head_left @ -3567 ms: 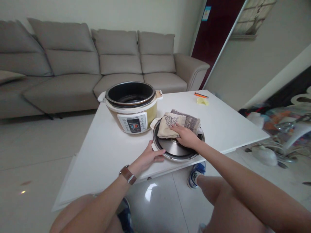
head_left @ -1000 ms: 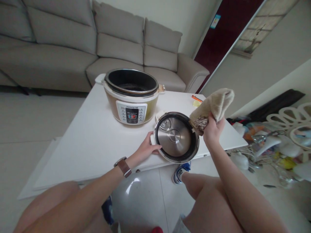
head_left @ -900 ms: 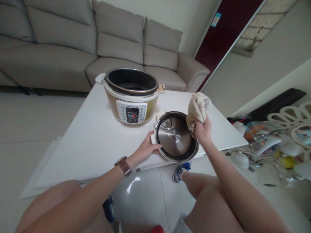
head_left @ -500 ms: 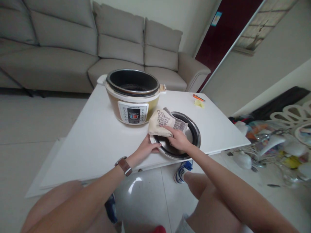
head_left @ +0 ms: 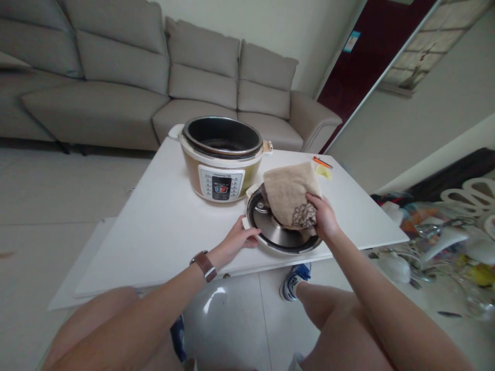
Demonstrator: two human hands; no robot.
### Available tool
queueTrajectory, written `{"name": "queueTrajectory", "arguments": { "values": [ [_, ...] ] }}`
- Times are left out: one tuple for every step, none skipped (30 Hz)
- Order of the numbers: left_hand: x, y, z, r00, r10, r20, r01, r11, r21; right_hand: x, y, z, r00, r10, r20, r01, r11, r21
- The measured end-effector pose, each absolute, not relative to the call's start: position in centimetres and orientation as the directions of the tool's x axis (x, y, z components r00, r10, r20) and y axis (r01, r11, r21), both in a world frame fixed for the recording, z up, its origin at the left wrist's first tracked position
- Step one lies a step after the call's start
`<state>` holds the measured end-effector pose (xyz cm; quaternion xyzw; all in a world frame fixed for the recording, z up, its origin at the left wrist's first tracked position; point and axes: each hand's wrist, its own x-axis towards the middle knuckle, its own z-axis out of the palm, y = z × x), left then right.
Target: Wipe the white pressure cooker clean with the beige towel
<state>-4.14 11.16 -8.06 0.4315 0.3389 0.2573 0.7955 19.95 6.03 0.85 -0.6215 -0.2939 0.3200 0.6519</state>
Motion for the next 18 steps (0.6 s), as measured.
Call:
{"name": "queueTrajectory", "arguments": {
  "values": [
    [-4.1, 11.2, -8.1, 0.638, 0.704, -0.311, -0.109, 0.483, 0.869, 20.4, 5.9, 1.0, 0.705, 0.707, 0.062, 0.002, 0.085, -0.996],
    [-4.1, 11.1, -8.0, 0.637, 0.708, -0.306, -0.1, 0.469, 0.877, 20.7, 5.8, 1.2, 0.755, 0.637, 0.155, 0.091, 0.132, -0.987],
    [-4.1, 11.1, -8.0, 0.635, 0.711, -0.301, -0.091, 0.456, 0.885, 21.0, 5.6, 1.4, 0.773, 0.579, 0.258, 0.203, 0.16, -0.966],
    [-4.1, 11.1, -8.0, 0.635, 0.714, -0.294, -0.085, 0.443, 0.893, 21.1, 5.4, 1.6, 0.761, 0.541, 0.358, 0.319, 0.168, -0.933],
    [-4.0, 11.1, -7.9, 0.635, 0.718, -0.285, -0.081, 0.429, 0.9, 21.1, 5.2, 1.7, 0.726, 0.525, 0.444, 0.427, 0.162, -0.889],
    [-4.0, 11.0, -7.9, 0.635, 0.722, -0.275, -0.077, 0.413, 0.907, 21.0, 4.9, 1.8, 0.678, 0.532, 0.508, 0.517, 0.147, -0.844],
    [-4.0, 11.0, -7.8, 0.632, 0.727, -0.267, -0.069, 0.396, 0.916, 20.8, 4.7, 1.9, 0.627, 0.559, 0.542, 0.583, 0.125, -0.803],
    [-4.0, 10.9, -7.8, 0.63, 0.732, -0.258, -0.06, 0.377, 0.924, 20.5, 4.5, 1.9, 0.575, 0.606, 0.549, 0.63, 0.101, -0.77],
    [-3.9, 10.9, -7.7, 0.628, 0.737, -0.248, -0.053, 0.359, 0.932, 20.1, 4.4, 1.8, 0.52, 0.667, 0.533, 0.666, 0.074, -0.742],
    [-3.9, 10.9, -7.7, 0.629, 0.74, -0.238, -0.048, 0.343, 0.938, 19.8, 4.3, 1.5, 0.461, 0.735, 0.498, 0.698, 0.046, -0.714],
    [-3.9, 10.8, -7.7, 0.633, 0.74, -0.228, -0.047, 0.33, 0.943, 19.4, 4.3, 1.2, 0.396, 0.799, 0.453, 0.729, 0.026, -0.684],
    [-3.9, 10.8, -7.7, 0.639, 0.739, -0.216, -0.049, 0.319, 0.947, 19.0, 4.4, 0.9, 0.327, 0.856, 0.4, 0.758, 0.015, -0.652],
    [-3.8, 10.9, -7.8, 0.645, 0.736, -0.203, -0.053, 0.308, 0.95, 18.7, 4.5, 0.4, 0.254, 0.904, 0.344, 0.786, 0.014, -0.618],
    [-3.8, 10.9, -7.9, 0.651, 0.735, -0.191, -0.058, 0.299, 0.952, 18.3, 4.7, 0.0, 0.183, 0.939, 0.291, 0.812, 0.023, -0.584],
    [-3.7, 10.9, -8.1, 0.654, 0.734, -0.182, -0.062, 0.292, 0.954, 18.0, 4.9, -0.5, 0.12, 0.963, 0.243, 0.836, 0.033, -0.548],
    [-3.7, 11.0, -8.2, 0.653, 0.736, -0.176, -0.068, 0.288, 0.955, 17.7, 5.0, -0.9, 0.072, 0.976, 0.203, 0.858, 0.043, -0.511],
    [-3.6, 11.0, -8.4, 0.649, 0.74, -0.176, -0.074, 0.292, 0.954, 17.5, 5.2, -1.3, 0.04, 0.984, 0.172, 0.878, 0.048, -0.476],
    [-3.6, 11.1, -8.5, 0.644, 0.743, -0.183, -0.081, 0.303, 0.949, 17.2, 5.3, -1.6, 0.021, 0.989, 0.147, 0.894, 0.047, -0.445]
  ]
}}
